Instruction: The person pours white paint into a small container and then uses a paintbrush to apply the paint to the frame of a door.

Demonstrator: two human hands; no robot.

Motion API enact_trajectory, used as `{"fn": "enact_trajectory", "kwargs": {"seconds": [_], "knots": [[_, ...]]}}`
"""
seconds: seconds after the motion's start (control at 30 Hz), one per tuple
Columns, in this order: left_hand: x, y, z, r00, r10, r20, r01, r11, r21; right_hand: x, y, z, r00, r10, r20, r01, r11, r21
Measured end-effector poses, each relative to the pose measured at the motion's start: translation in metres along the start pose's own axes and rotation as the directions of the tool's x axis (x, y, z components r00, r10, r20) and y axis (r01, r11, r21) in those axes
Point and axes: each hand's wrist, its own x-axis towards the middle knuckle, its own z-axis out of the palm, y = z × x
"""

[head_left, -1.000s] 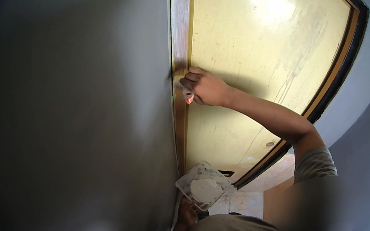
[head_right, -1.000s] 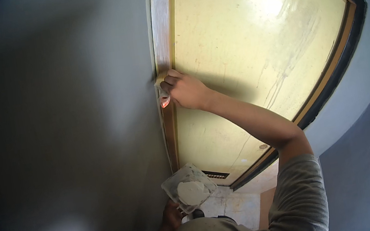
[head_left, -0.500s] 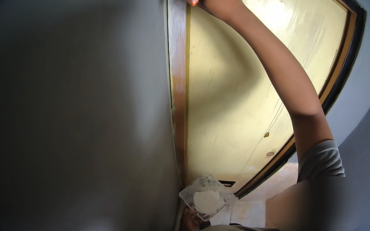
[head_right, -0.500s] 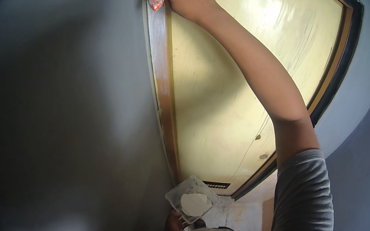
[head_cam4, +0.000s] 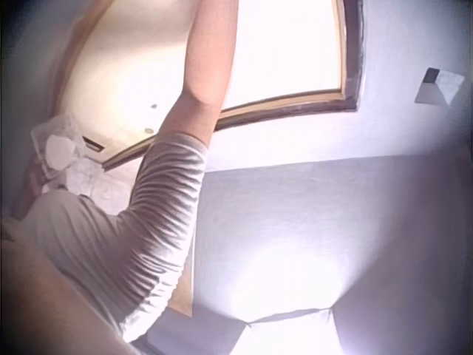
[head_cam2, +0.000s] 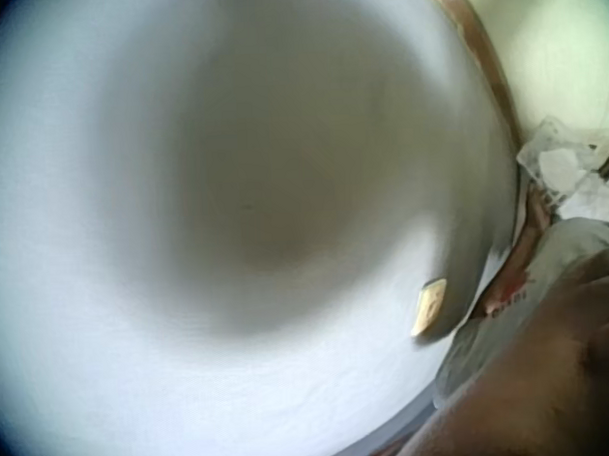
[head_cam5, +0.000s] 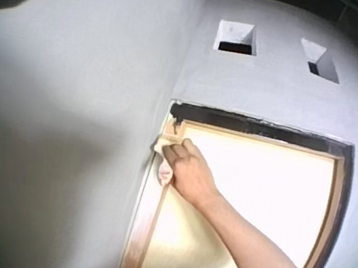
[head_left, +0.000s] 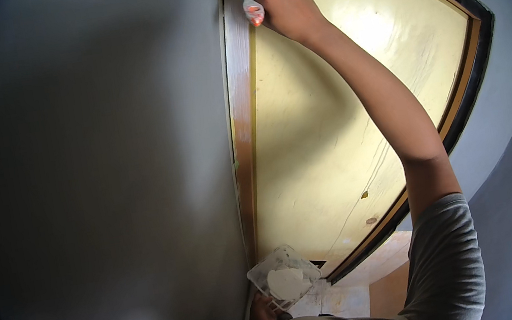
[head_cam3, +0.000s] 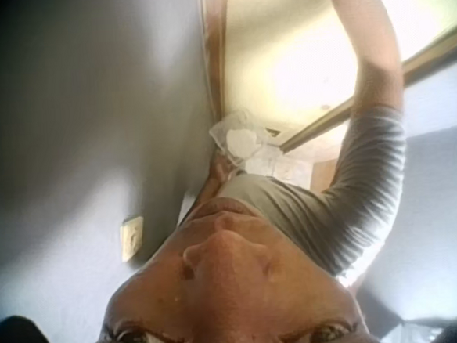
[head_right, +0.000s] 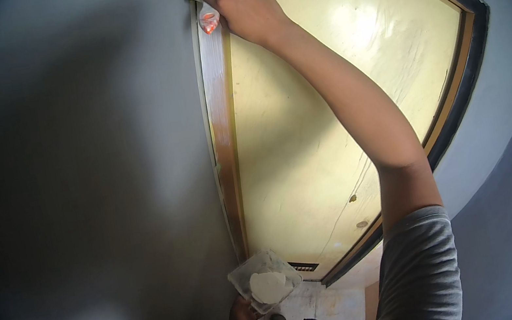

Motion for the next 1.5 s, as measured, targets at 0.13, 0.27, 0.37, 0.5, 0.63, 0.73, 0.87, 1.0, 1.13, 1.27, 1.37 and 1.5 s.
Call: {"fn": "enact_trajectory", "kwargs": {"seconds": [0.13,0.27,0.37,0.5,0.63,0.73,0.87,1.0,1.13,1.27,1.37,1.5], "knots": [[0.008,-0.009,-0.014,0.998,-0.047,-0.037,0.047,0.999,-0.006,-0.038,-0.017,0.029,0.984,-0.178,0.024,0.179,0.979,-0.098],[-0.001,-0.006,-0.016,0.999,-0.004,-0.047,0.003,0.999,-0.035,-0.081,-0.062,0.020,0.946,-0.205,0.252,0.197,0.979,0.057],[0.001,-0.004,-0.009,1.000,0.010,-0.030,-0.011,0.999,-0.043,-0.053,-0.042,0.002,0.979,-0.115,0.166,0.101,0.991,0.088],[0.007,-0.008,-0.009,0.999,-0.015,-0.031,0.013,0.999,-0.047,0.007,-0.005,-0.006,0.997,-0.061,0.056,0.063,0.997,-0.039],[0.009,-0.010,-0.010,1.000,-0.006,-0.007,0.006,1.000,-0.022,0.012,0.005,0.005,0.988,-0.133,0.076,0.141,0.984,-0.109],[0.005,-0.007,-0.016,0.999,0.006,-0.035,-0.007,1.000,-0.026,-0.004,-0.016,0.006,0.982,-0.122,0.142,0.126,0.992,-0.019],[0.007,-0.013,-0.020,0.999,-0.017,-0.038,0.015,0.999,-0.047,0.003,-0.015,-0.007,0.988,-0.055,0.146,0.053,0.998,0.015],[0.002,-0.001,-0.006,1.000,0.026,0.005,-0.026,0.999,0.020,0.012,-0.009,0.003,0.977,-0.113,0.181,0.133,0.986,-0.104],[0.004,-0.013,-0.027,0.999,0.047,0.025,-0.045,0.996,-0.071,-0.093,-0.087,0.038,0.904,-0.282,0.322,0.295,0.955,0.008],[-0.009,-0.002,-0.002,0.999,0.046,0.024,-0.045,0.999,-0.025,-0.195,-0.189,0.027,0.850,-0.321,0.418,0.217,0.936,0.277],[-0.009,0.001,-0.003,0.999,0.037,0.029,-0.035,0.998,-0.043,-0.204,-0.204,0.035,0.791,-0.220,0.572,-0.099,0.875,0.474],[-0.011,-0.006,-0.013,0.997,0.068,0.020,-0.067,0.997,-0.045,-0.165,-0.166,0.046,0.496,0.005,0.868,-0.568,0.758,0.320]]}}
